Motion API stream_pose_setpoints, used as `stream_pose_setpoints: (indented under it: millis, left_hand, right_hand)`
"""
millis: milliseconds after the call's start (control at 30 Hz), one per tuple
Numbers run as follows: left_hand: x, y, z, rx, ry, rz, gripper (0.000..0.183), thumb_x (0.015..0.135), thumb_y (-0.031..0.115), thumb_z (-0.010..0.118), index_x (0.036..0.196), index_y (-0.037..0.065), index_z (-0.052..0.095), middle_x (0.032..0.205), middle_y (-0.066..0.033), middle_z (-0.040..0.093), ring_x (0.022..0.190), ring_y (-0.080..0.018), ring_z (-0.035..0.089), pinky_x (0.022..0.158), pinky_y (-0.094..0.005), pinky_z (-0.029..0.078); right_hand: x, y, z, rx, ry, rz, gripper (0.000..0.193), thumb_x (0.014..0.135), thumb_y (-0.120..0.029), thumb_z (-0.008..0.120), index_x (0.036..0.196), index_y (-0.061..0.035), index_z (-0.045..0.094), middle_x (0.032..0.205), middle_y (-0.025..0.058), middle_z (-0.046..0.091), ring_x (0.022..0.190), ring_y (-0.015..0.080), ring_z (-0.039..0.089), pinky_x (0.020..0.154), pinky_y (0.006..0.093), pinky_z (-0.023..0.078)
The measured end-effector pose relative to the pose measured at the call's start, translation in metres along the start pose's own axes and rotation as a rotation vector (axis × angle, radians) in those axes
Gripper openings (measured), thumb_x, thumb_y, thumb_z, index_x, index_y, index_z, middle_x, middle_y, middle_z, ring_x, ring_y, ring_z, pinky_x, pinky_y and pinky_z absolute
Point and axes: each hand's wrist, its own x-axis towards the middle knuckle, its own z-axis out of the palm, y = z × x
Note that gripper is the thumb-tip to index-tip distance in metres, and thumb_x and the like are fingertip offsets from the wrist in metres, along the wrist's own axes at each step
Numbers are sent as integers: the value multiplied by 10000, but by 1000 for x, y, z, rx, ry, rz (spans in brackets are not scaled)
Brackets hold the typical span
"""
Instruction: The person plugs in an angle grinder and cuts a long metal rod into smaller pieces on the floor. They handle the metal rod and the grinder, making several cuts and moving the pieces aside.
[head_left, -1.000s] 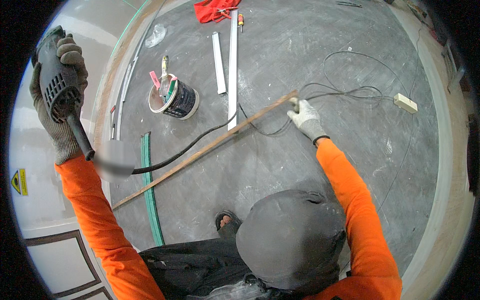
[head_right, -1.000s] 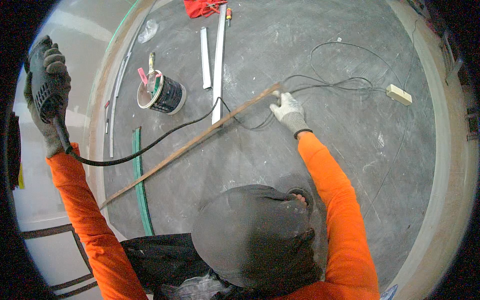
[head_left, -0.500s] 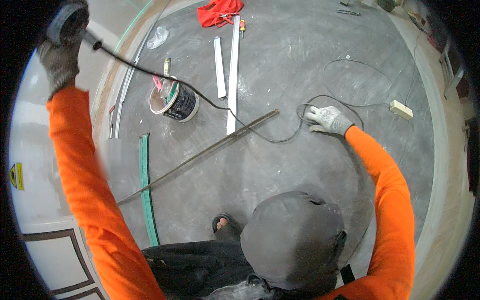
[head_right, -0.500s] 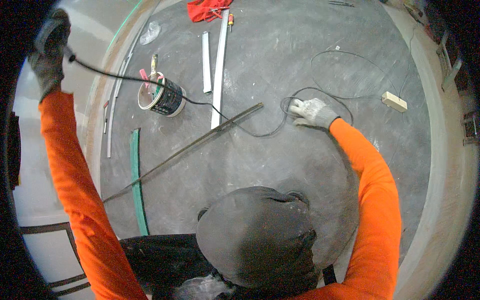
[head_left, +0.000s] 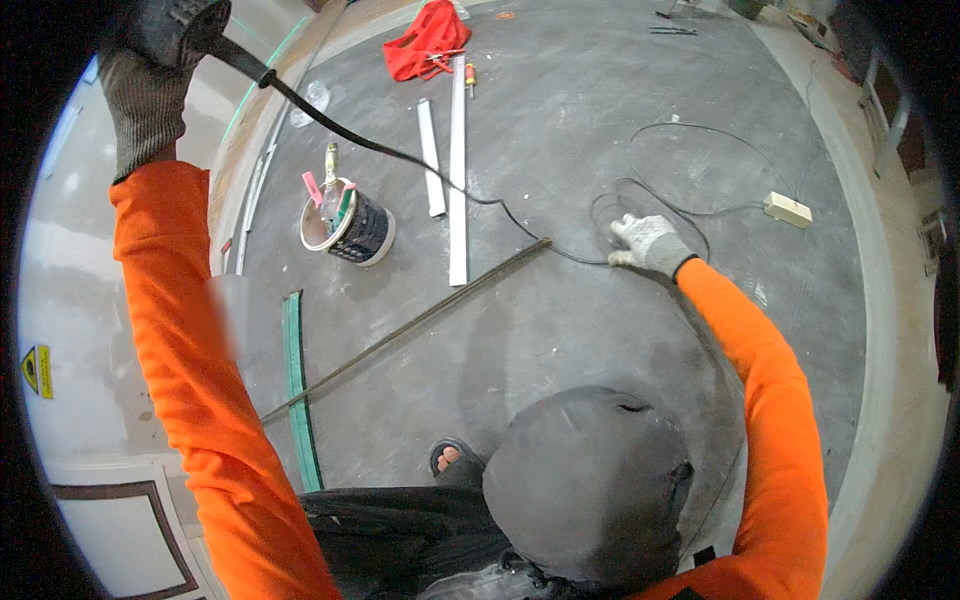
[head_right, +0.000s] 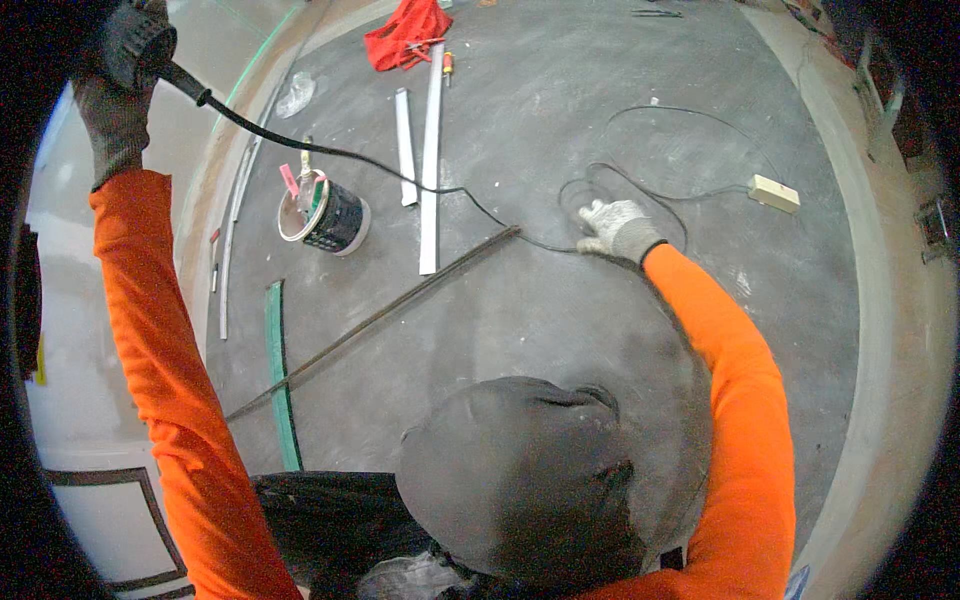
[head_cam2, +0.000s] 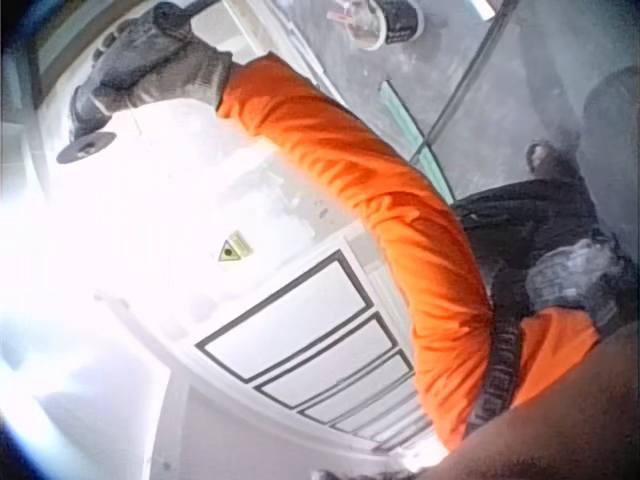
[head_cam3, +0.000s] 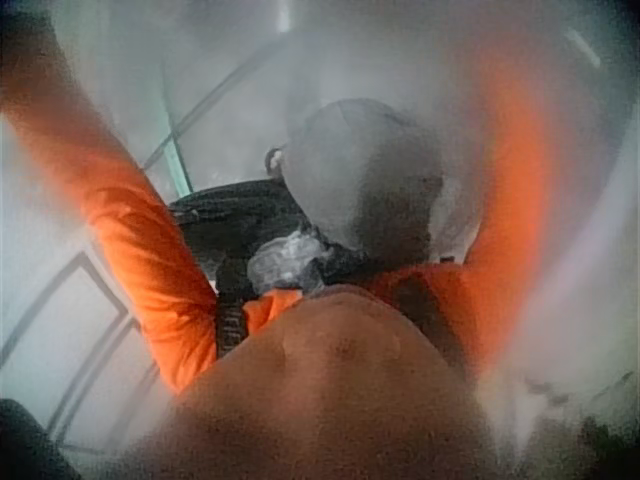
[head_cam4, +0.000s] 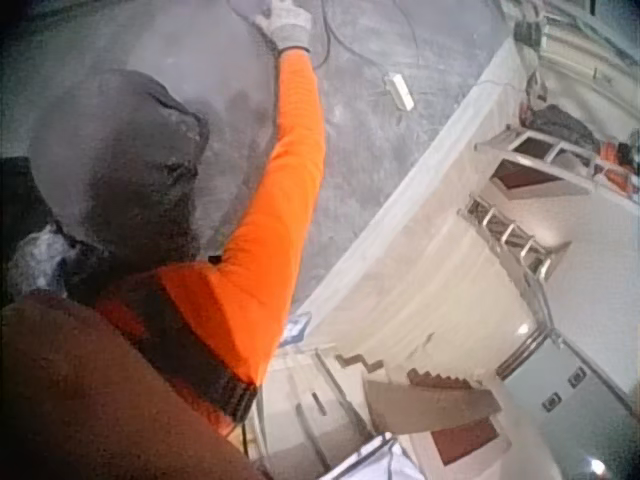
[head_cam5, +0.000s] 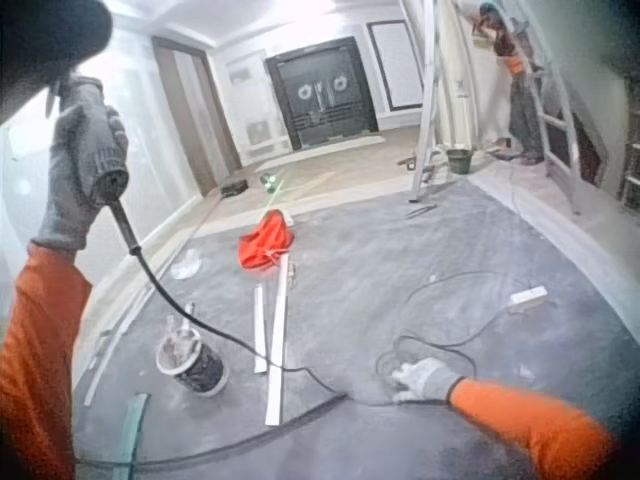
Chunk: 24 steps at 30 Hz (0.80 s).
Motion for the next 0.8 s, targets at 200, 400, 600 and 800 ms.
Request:
stream_pose_setpoints:
  millis: [200, 400, 600, 800]
  left_hand:
    - [2, -35, 43, -15, 108, -3, 401, 968, 355, 722, 1149, 10, 631, 916, -82, 695, 800, -212, 717, 743, -328, 634]
    - [-11, -36, 22, 168, 223, -176, 518, 1066, 397, 528, 1415, 18, 581, 1350, -154, 677, 1192, -275, 677, 924, -444, 595]
    - [-58, 26, -11, 95, 92, -315, 602, 1077, 352, 551, 1543, 5, 394, 1465, -175, 568, 1274, -262, 611, 1054, -382, 539]
    - [-112, -5, 29, -30, 36, -486, 679, 1049, 319, 618, 1574, -13, 343, 1424, -192, 575, 1192, -243, 634, 1046, -331, 550]
  right_hand:
    - [3, 84, 62, -360, 88, 136, 238, 954, -235, 574, 982, -141, 790, 987, 129, 787, 934, 288, 764, 774, 456, 596]
    - [-14, 63, 25, -92, 72, 445, 285, 931, -294, 598, 983, -91, 791, 1009, 155, 775, 994, 331, 739, 867, 473, 577]
    - [-217, 55, -79, 364, -587, 300, 449, 863, -448, 705, 1087, -64, 767, 1096, 179, 759, 1041, 386, 715, 967, 484, 535]
    - [-423, 181, -146, -104, -60, 716, 408, 916, -485, 719, 1051, -104, 777, 931, 98, 754, 850, 273, 722, 756, 427, 570]
